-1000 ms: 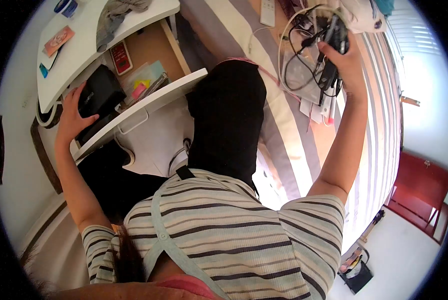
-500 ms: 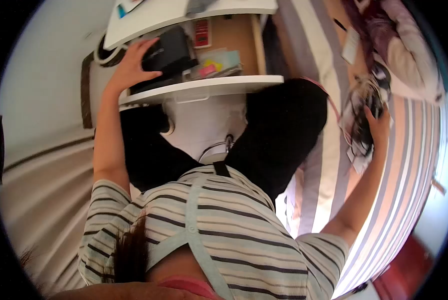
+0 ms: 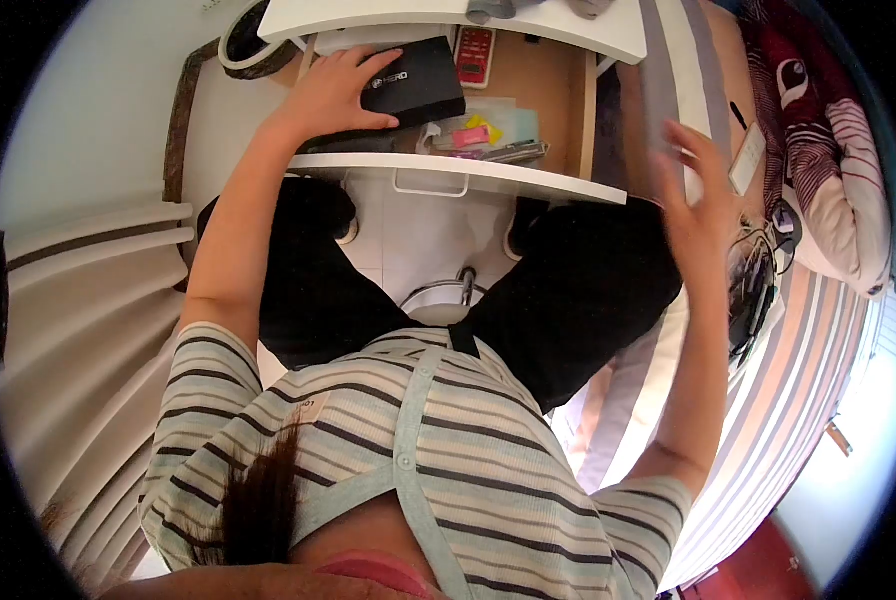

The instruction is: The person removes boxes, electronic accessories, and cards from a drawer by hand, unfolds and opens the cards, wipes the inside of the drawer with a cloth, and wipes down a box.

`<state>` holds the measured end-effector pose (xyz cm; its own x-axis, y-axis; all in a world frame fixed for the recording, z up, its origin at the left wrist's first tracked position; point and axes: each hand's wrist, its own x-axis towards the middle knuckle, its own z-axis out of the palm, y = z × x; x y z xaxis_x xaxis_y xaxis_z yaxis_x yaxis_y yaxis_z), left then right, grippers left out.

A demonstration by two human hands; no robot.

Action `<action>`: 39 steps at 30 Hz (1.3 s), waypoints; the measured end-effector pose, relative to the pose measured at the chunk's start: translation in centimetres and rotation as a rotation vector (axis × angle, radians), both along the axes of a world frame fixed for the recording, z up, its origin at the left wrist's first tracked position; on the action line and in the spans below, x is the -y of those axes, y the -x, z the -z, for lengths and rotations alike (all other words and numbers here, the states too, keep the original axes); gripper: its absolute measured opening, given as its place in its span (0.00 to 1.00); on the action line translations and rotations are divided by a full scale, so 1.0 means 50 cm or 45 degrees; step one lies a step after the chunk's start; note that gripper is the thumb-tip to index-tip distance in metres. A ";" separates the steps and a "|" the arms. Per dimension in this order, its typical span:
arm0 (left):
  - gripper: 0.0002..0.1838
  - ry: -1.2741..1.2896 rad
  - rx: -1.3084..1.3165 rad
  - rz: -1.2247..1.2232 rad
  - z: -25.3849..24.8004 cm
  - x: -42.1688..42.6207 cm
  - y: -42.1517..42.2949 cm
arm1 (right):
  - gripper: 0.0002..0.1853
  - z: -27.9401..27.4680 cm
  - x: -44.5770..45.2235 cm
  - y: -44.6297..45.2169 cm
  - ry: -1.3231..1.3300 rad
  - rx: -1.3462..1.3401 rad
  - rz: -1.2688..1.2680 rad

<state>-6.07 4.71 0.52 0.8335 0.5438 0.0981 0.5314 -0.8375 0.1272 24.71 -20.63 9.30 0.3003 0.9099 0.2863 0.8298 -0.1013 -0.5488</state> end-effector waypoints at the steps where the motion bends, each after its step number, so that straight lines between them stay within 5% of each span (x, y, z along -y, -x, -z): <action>1: 0.44 0.000 0.001 -0.009 0.004 0.003 -0.001 | 0.19 0.015 -0.052 0.034 0.091 -0.233 -0.116; 2: 0.45 0.007 -0.051 -0.048 0.010 0.008 -0.003 | 0.21 0.067 -0.105 0.044 0.204 -0.616 -0.205; 3: 0.45 0.014 -0.103 -0.085 0.017 0.011 -0.005 | 0.25 0.083 -0.155 0.070 0.332 -0.476 -0.257; 7: 0.45 -0.060 0.018 -0.036 0.029 0.008 0.005 | 0.41 0.198 -0.327 0.138 0.846 -0.772 -0.275; 10: 0.44 0.073 0.103 -0.037 0.021 0.002 0.009 | 0.45 0.224 -0.373 0.179 0.908 -0.869 -0.308; 16: 0.41 0.346 0.220 -0.013 -0.003 -0.057 0.038 | 0.40 0.230 -0.352 0.171 0.730 -1.443 -0.211; 20: 0.39 0.752 0.350 -0.045 -0.006 -0.064 0.043 | 0.35 0.259 -0.344 0.159 0.710 -1.368 -0.286; 22: 0.33 0.554 0.314 -0.042 -0.010 -0.051 0.038 | 0.37 0.259 -0.345 0.158 0.713 -1.382 -0.362; 24: 0.34 0.588 0.264 -0.030 -0.010 -0.044 0.032 | 0.39 0.251 -0.351 0.161 0.740 -1.494 -0.124; 33: 0.40 -0.206 0.178 0.035 0.033 0.024 -0.011 | 0.39 0.259 -0.349 0.166 0.674 -1.557 -0.137; 39: 0.42 -0.038 0.109 0.063 0.041 -0.020 0.016 | 0.35 0.263 -0.350 0.164 0.852 -1.445 -0.326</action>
